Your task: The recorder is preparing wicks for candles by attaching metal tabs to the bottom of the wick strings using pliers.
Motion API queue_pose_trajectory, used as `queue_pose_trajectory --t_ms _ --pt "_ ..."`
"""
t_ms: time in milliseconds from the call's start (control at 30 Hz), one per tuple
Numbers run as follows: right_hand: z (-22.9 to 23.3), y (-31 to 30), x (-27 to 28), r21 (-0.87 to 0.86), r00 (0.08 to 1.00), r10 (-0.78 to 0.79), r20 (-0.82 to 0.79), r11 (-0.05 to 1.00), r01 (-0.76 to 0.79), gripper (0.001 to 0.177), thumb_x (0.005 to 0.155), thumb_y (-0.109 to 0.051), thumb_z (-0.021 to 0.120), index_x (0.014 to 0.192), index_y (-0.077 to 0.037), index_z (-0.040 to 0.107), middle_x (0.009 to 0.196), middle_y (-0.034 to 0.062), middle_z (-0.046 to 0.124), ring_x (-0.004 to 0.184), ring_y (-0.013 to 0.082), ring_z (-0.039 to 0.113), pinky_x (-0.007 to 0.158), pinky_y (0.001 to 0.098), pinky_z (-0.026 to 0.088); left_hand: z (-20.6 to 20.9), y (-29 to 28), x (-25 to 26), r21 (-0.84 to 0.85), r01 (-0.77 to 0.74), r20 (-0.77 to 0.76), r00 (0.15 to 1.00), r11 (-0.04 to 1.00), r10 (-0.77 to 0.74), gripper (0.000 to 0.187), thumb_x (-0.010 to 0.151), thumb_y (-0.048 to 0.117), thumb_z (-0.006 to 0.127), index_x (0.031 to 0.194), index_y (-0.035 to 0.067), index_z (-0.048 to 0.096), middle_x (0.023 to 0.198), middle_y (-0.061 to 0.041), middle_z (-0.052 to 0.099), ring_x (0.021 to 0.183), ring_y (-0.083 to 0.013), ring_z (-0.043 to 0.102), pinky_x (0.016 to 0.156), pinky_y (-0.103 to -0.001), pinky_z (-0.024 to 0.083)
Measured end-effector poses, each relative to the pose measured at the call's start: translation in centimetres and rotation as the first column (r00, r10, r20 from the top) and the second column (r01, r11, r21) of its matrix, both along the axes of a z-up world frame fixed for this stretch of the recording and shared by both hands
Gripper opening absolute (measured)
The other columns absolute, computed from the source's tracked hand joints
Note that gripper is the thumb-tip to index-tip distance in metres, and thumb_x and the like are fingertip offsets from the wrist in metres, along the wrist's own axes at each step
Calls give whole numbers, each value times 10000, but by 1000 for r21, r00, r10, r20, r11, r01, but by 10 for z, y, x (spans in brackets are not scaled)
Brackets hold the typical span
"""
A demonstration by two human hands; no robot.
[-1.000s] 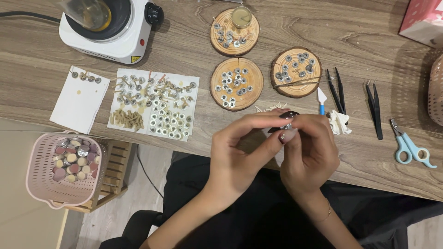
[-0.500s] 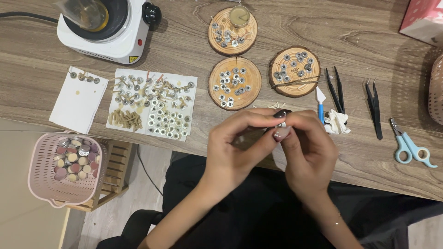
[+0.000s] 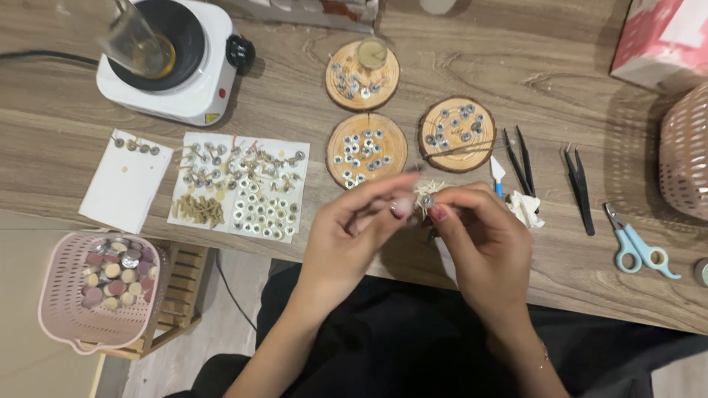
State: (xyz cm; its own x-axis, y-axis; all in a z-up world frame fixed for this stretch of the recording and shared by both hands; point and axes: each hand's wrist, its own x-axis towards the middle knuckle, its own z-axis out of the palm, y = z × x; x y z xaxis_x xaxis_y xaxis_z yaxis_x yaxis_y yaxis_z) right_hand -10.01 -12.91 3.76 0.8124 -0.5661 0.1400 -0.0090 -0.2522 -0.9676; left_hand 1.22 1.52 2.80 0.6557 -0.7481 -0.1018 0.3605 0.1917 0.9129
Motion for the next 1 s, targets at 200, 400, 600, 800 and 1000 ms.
queue_pose_trajectory --t_ms 200,400,600,800,1000 --pt "14 -2 11 -202 1000 14 -11 979 -16 140 980 -39 682 1114 0 696 1041 76 692 943 129 685 816 245 556 -1 -6 3 -37 83 -251 964 996 -89 392 1018 185 626 1347 -25 648 1080 -114 750 968 -164 722 870 -309 605" --pt "25 -2 16 -354 996 -17 -87 935 -15 121 951 -73 688 1055 -21 720 982 80 729 878 160 723 771 267 558 -12 -6 0 -78 11 -381 924 997 -40 330 982 134 674 1269 -29 672 1110 -106 743 994 -164 719 842 -309 597" --pt "27 -5 16 -375 990 42 -131 923 -89 129 919 -98 699 1020 -20 720 924 76 743 818 160 736 707 269 563 -5 -4 1 -158 64 -544 827 985 -141 225 954 108 679 1162 24 656 1074 -106 747 932 -172 735 814 -305 609" --pt "24 -12 21 -322 972 175 -158 921 -218 184 920 -94 680 1070 8 706 986 79 754 878 145 741 755 268 573 -6 1 4 -165 62 -588 795 984 -149 212 969 154 684 1145 38 663 1033 -65 745 939 -131 740 811 -273 605" --pt "-9 -25 19 223 963 246 -110 950 -218 194 929 -97 663 1079 12 718 977 60 754 930 123 701 799 268 568 -9 4 6 -125 10 -542 837 992 -76 211 959 163 717 1126 40 675 1008 -54 747 886 -113 723 774 -257 585"
